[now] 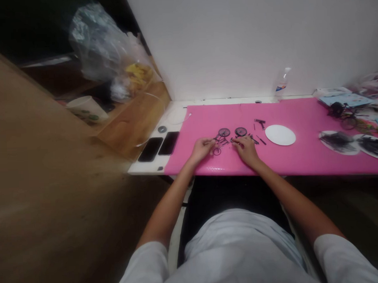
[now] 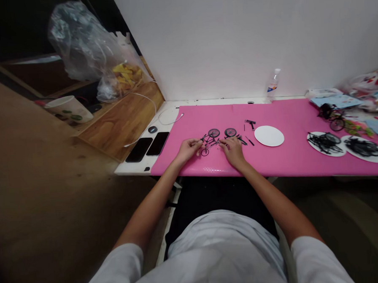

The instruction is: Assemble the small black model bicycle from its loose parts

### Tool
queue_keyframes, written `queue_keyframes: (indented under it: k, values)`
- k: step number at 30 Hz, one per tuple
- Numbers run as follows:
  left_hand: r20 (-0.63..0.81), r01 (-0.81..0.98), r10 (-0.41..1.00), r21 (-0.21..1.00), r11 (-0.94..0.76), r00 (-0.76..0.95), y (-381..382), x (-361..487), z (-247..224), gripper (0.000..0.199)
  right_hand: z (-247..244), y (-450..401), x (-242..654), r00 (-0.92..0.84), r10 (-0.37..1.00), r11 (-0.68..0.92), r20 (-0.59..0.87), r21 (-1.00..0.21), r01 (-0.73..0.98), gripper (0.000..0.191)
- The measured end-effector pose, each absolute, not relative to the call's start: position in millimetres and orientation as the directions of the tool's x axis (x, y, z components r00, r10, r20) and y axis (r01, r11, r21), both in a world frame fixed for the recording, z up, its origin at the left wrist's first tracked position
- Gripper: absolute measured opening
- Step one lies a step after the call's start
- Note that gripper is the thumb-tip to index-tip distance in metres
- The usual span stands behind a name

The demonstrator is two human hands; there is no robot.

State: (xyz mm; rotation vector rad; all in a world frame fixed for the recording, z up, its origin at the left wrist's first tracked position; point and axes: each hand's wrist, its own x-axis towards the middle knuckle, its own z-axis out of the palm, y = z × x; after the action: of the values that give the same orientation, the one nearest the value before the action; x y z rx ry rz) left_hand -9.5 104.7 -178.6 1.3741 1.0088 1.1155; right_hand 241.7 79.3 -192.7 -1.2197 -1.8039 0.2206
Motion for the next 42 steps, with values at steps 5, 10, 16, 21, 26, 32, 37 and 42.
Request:
queue_keyframes:
  k: [5, 10, 16, 21, 26, 32, 37, 42]
  values:
    - [0.107, 0.046, 0.93, 0.99, -0.131, 0.352, 93, 0, -178, 0.041, -189, 78, 241, -0.119, 0.797, 0.533, 0.592, -0.598, 0.599, 0.022]
    - [0.222, 0.12, 0.93, 0.956, -0.266, 0.292, 88, 10, -186, 0.032, -186, 78, 240, -0.09, 0.79, 0.564, 0.607, -0.661, 0.495, 0.017]
    - [0.29, 0.233, 0.923, 0.908, -0.349, 0.254, 85, 12, -190, 0.031, -187, 80, 239, -0.047, 0.824, 0.53, 0.565, -0.739, 0.416, 0.019]
    - [0.346, 0.359, 0.871, 0.809, -0.465, 0.348, 79, 12, -185, 0.029, -188, 79, 237, -0.101, 0.834, 0.533, 0.542, -0.748, 0.396, 0.019]
    - [0.361, 0.465, 0.849, 0.719, -0.516, 0.385, 74, 13, -184, 0.029, -186, 79, 239, -0.146, 0.83, 0.547, 0.539, -0.733, 0.405, 0.021]
    - [0.395, 0.553, 0.836, 0.627, -0.548, 0.38, 74, 13, -186, 0.029, -191, 82, 240, -0.154, 0.84, 0.538, 0.521, -0.757, 0.371, 0.023]
    - [0.398, 0.572, 0.825, 0.594, -0.566, 0.401, 74, 13, -186, 0.028, -191, 83, 242, -0.168, 0.843, 0.536, 0.511, -0.766, 0.357, 0.023]
    - [0.401, 0.586, 0.823, 0.578, -0.569, 0.403, 74, 12, -188, 0.027, -184, 80, 241, -0.189, 0.851, 0.525, 0.49, -0.778, 0.346, 0.022]
